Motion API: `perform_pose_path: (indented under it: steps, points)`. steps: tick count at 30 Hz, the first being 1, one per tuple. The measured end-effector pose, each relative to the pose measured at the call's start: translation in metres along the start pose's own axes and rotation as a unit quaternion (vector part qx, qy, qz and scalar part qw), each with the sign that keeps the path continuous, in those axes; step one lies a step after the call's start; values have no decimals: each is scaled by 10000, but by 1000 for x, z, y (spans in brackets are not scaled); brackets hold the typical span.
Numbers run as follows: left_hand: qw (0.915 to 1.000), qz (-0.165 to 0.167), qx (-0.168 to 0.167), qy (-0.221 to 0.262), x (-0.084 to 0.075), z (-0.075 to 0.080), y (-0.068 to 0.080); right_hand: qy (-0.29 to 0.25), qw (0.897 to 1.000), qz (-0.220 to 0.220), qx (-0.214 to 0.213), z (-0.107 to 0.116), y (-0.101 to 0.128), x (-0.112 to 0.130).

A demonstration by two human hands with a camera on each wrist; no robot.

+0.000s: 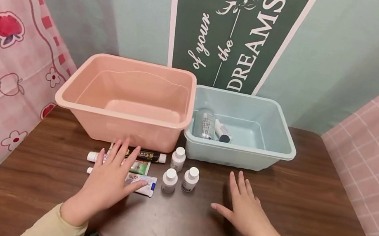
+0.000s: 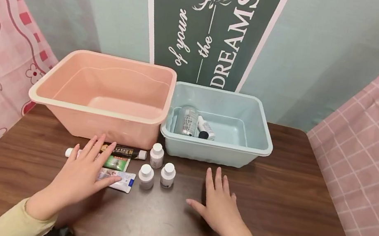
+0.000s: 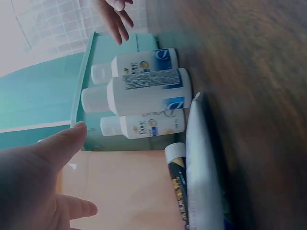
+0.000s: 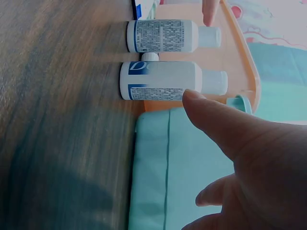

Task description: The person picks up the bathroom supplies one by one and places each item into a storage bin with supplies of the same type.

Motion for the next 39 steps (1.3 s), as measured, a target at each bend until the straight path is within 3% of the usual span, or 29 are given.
perform_pose_path:
  steps: [13,26,39]
  points:
    - [9995,-52,-290,84,1,20,3,-44,10000,29,46,4,8,-1]
    - [9953,-278,-895,238,-1,59,9,5,9999,153,-18,10,9,4]
    - [9853,-567,-1611,95,8,79,-5,83,9989,378,-247,16,10,10]
Point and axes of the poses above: each hand's wrist, its own y-axis away from the middle knuckle, its own z-axis out of the back of the hand, x = y × z, the point moved 9 cm from there along -y, towards the middle knuckle, and after that the axes turned 11 degrees about x, right-handed, at the moved point
